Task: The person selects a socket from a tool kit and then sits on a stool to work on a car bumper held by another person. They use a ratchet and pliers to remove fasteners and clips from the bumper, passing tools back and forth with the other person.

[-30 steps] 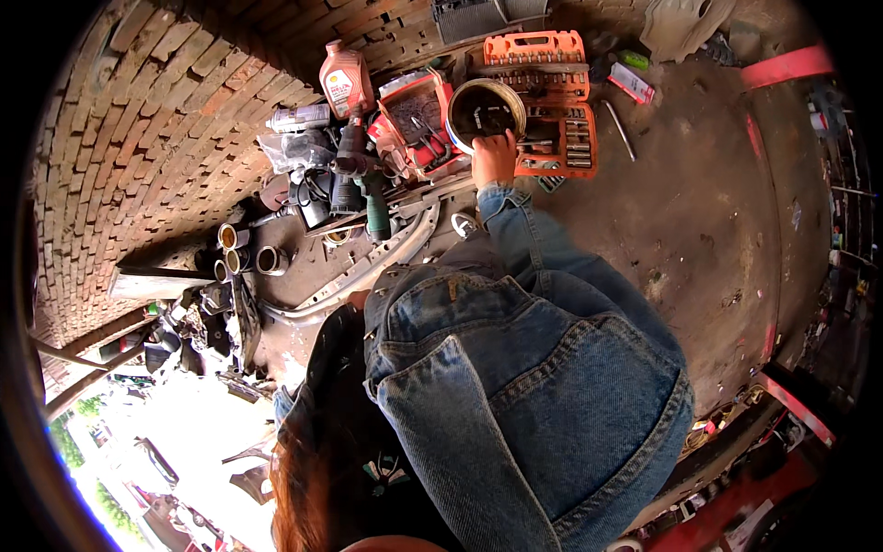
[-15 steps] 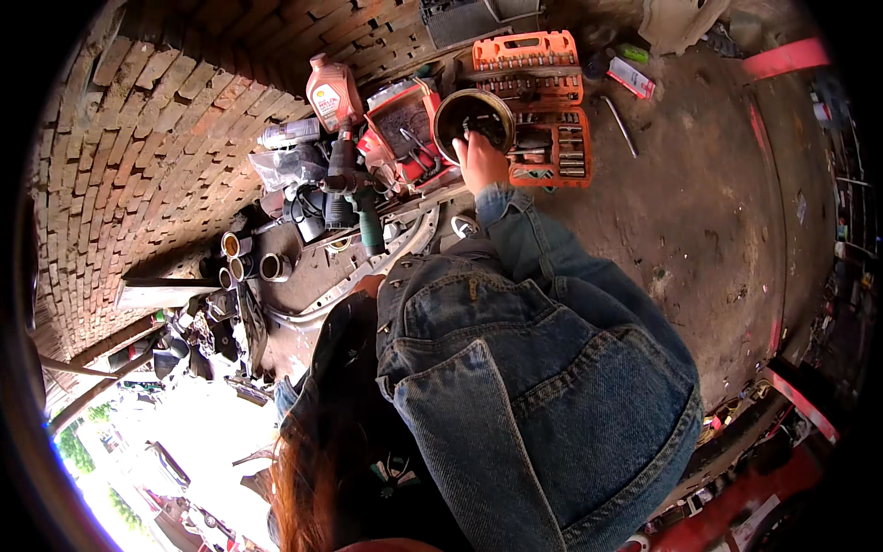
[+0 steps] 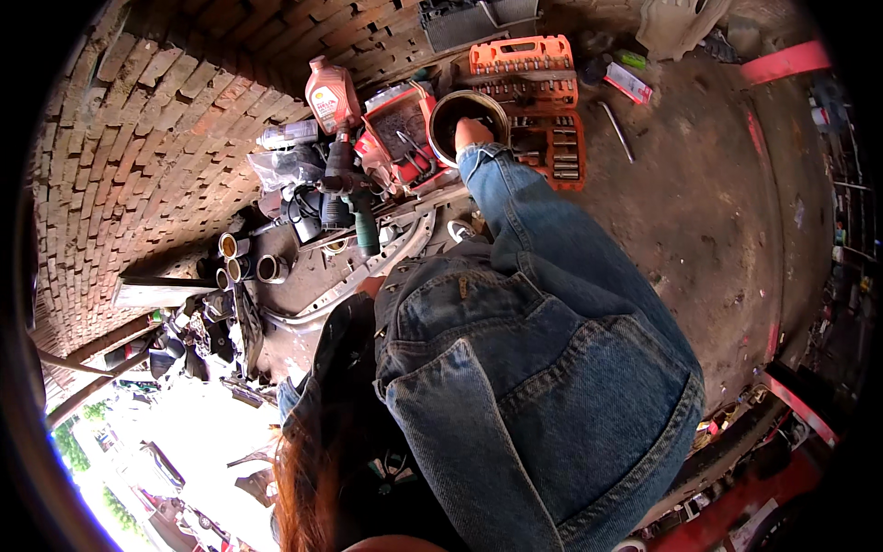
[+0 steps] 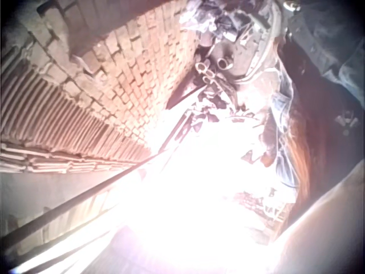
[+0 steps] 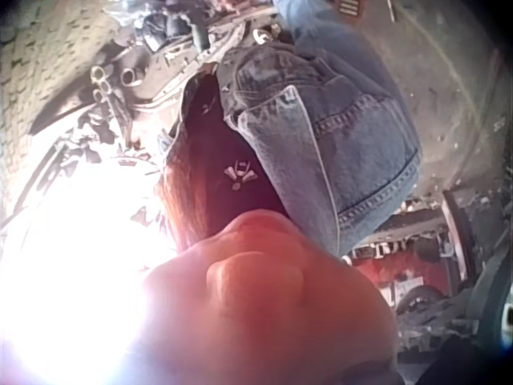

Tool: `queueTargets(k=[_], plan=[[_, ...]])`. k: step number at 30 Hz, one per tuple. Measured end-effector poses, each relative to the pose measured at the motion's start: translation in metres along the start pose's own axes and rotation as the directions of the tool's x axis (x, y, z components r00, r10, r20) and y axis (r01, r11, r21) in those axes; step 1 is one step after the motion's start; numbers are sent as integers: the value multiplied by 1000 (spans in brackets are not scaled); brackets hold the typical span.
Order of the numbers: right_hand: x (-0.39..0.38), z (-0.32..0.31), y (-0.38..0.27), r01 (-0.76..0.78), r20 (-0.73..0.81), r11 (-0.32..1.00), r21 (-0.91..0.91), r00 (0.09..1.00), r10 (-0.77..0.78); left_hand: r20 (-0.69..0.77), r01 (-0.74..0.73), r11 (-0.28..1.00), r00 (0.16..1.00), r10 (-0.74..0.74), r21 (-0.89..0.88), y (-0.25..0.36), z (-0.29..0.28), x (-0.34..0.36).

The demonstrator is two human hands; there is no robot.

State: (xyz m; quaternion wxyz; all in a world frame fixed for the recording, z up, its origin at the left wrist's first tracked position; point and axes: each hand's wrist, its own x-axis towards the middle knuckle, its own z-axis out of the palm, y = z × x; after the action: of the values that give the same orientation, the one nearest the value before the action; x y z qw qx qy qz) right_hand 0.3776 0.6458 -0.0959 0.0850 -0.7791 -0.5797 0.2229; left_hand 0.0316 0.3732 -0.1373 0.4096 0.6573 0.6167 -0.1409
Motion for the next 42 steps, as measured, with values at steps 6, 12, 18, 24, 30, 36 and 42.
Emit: queueTargets(k=[6,12,18,24,30,36,42], plan=[[-41,-42,-14,111,-189,942,316,981,-52,-27,16,999,1000,-17,-28,-29,27,-12],[-43,-91,79,-69,-296,961,268,943,151,-49,-35,999,998,35,-4,0,10,-28],[-27,-73,99,-48,-277,998,-40,960,35,18,-20,998,1000,19,62,10,-5,-32],[-9,-34,39,335,-179,940,-65,923,-341,128,64,996,989,-72,67,51,-40,-39],[15,5,11,22,-66,985,-172,997,-34,-121,24,998,993,-16,62,8,4,-37],[11,7,17,-102,-18,987,-123,995,100,79,129,991,989,-126,-35,13,-2,-42],[10,14,14,-235,83,969,75,970,229,-8,72,997,997,-72,-24,-1,9,-55]])
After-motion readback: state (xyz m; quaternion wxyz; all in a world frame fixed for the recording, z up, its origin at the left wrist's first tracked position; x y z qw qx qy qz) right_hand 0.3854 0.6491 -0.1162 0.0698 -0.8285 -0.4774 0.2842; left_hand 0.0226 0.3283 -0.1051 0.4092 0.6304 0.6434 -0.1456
